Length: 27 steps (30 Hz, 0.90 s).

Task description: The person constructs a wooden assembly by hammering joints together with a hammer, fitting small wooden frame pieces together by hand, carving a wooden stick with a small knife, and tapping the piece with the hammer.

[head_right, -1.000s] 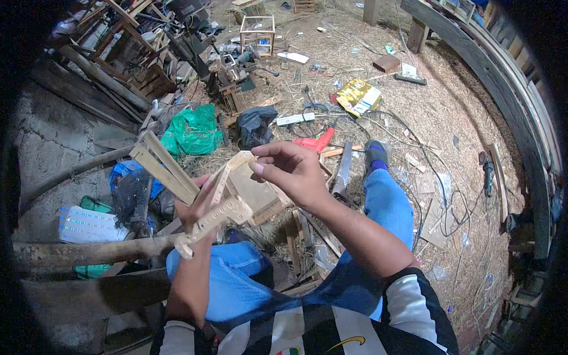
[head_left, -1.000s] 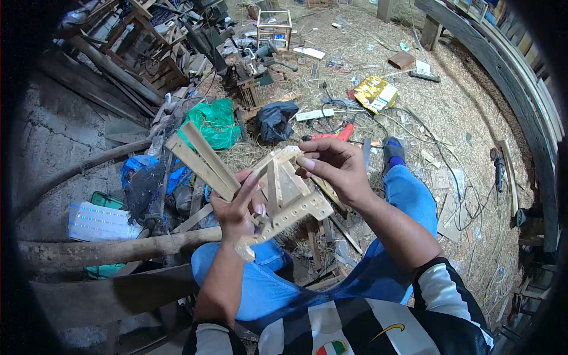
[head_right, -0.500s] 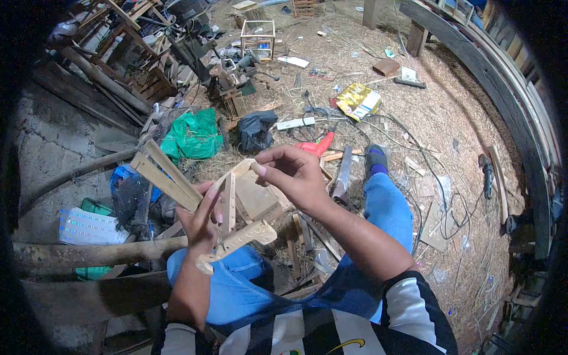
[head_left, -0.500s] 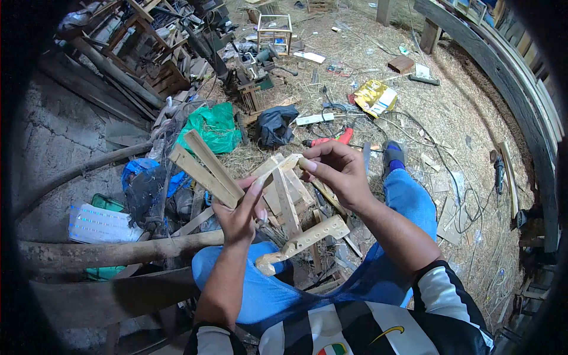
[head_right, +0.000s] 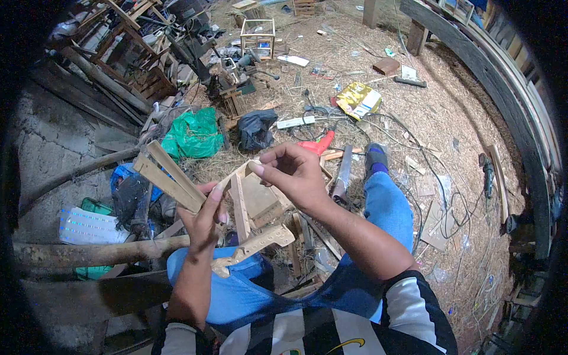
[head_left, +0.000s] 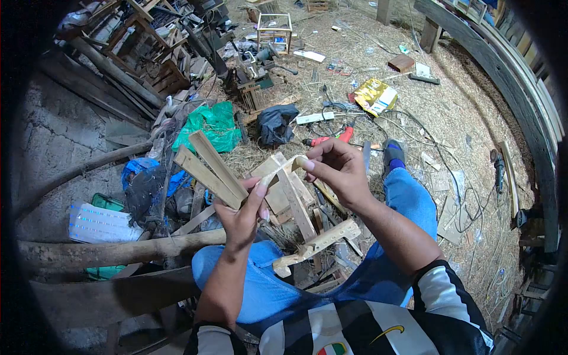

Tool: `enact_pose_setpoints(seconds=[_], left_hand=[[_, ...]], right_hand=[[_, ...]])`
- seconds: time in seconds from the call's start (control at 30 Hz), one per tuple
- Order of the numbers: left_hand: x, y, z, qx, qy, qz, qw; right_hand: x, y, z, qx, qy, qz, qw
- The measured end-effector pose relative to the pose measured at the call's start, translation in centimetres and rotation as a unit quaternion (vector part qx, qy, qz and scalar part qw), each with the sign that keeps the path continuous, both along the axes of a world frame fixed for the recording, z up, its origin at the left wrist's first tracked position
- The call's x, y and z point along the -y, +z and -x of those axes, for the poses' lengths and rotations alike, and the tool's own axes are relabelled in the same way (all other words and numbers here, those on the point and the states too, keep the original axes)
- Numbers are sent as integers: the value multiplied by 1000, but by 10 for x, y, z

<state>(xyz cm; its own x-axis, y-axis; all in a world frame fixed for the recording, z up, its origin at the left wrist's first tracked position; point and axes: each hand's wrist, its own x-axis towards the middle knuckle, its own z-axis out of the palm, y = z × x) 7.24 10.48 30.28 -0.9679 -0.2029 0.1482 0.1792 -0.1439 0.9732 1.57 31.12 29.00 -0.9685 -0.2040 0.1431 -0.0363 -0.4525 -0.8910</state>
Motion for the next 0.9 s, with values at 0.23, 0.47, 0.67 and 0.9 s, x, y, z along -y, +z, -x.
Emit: enact_pose_setpoints(seconds=[0.23, 0.47, 0.67, 0.9], left_hand=[[-1, -1, 0, 4, 4, 1, 1000], [-3, -1, -1, 20, 8, 7, 1000], [-2, -3, 1, 46, 0, -15, 999], [-4, -1, 4, 121, 23, -23, 992]], right_hand=[[4, -4, -1, -9, -14, -8, 1000], [7, -7, -1, -23, -24, -42, 999], [12, -5, -2, -23, -31, 2, 999], [14, -10, -2, 14, 8, -26, 1000]])
